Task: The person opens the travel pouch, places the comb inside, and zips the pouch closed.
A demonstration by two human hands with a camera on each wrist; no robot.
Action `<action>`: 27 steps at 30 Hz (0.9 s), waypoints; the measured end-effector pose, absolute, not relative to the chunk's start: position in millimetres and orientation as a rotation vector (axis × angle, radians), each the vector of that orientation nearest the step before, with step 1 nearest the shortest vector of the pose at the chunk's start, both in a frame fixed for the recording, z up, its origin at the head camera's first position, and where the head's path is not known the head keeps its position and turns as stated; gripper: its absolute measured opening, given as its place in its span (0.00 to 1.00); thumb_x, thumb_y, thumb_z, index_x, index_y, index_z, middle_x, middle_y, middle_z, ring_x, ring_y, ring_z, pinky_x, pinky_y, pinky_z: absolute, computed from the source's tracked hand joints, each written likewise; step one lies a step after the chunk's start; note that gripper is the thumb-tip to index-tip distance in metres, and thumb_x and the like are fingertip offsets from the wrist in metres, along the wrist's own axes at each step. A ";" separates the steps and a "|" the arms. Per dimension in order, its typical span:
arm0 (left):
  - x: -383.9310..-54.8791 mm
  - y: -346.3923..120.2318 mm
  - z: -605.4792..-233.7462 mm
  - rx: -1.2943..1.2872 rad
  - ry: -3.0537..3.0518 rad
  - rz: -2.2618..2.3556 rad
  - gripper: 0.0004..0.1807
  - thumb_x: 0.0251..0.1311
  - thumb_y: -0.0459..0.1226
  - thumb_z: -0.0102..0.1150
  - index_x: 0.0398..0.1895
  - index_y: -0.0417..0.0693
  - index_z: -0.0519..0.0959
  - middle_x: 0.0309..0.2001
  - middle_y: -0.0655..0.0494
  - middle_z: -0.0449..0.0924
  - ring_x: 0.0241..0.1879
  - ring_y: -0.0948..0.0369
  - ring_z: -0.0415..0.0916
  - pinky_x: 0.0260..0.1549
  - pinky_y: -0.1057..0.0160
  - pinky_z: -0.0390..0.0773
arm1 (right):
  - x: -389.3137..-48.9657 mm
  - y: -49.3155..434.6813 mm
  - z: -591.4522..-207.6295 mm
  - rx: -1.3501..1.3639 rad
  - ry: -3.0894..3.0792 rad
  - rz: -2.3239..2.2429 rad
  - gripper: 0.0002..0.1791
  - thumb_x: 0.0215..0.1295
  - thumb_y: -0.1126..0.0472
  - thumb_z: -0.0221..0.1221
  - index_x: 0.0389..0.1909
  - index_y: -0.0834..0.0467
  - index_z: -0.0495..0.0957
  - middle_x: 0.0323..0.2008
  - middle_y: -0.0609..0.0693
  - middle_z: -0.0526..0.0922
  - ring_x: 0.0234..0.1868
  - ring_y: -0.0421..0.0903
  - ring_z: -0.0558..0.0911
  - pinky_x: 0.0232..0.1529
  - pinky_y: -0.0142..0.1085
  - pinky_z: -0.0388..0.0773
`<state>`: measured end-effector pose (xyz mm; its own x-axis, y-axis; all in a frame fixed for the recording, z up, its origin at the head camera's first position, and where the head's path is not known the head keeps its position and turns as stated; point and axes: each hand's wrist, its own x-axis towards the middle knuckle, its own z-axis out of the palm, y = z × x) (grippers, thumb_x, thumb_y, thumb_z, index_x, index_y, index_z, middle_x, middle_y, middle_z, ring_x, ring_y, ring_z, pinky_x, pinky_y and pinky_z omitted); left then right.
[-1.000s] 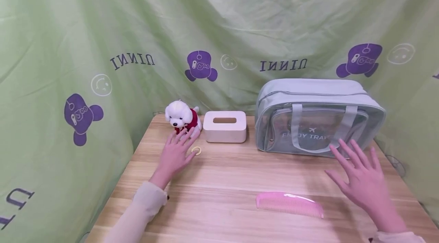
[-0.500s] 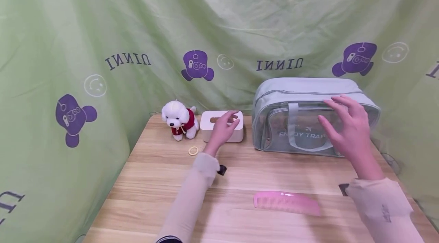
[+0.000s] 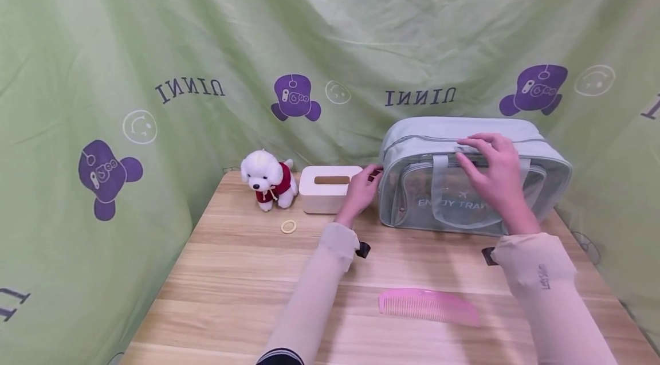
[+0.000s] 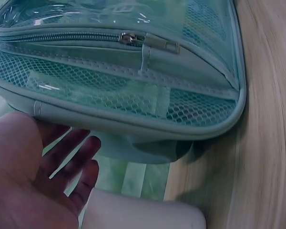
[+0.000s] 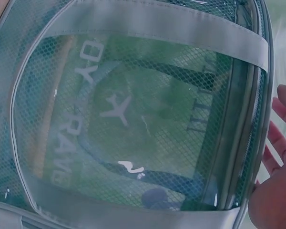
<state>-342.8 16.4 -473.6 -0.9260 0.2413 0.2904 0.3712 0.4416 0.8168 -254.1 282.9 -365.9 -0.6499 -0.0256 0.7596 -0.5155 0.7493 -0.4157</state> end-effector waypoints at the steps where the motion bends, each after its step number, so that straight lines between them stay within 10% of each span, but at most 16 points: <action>1: -342.9 17.4 -473.4 -0.545 -2.544 -1.519 0.16 0.78 0.39 0.53 0.62 0.47 0.80 0.54 0.48 0.86 0.53 0.54 0.83 0.53 0.61 0.82 | -254.9 282.2 -366.5 0.399 -2.171 0.810 0.15 0.63 0.65 0.68 0.50 0.63 0.85 0.52 0.66 0.80 0.57 0.67 0.72 0.62 0.60 0.61; 27: -340.9 26.0 -472.2 -0.464 -2.487 -1.770 0.12 0.76 0.31 0.52 0.59 0.43 0.76 0.49 0.48 0.82 0.49 0.58 0.78 0.52 0.63 0.80 | -257.4 279.7 -378.4 0.318 -2.207 0.850 0.09 0.67 0.65 0.66 0.45 0.64 0.85 0.44 0.65 0.79 0.51 0.64 0.73 0.70 0.62 0.52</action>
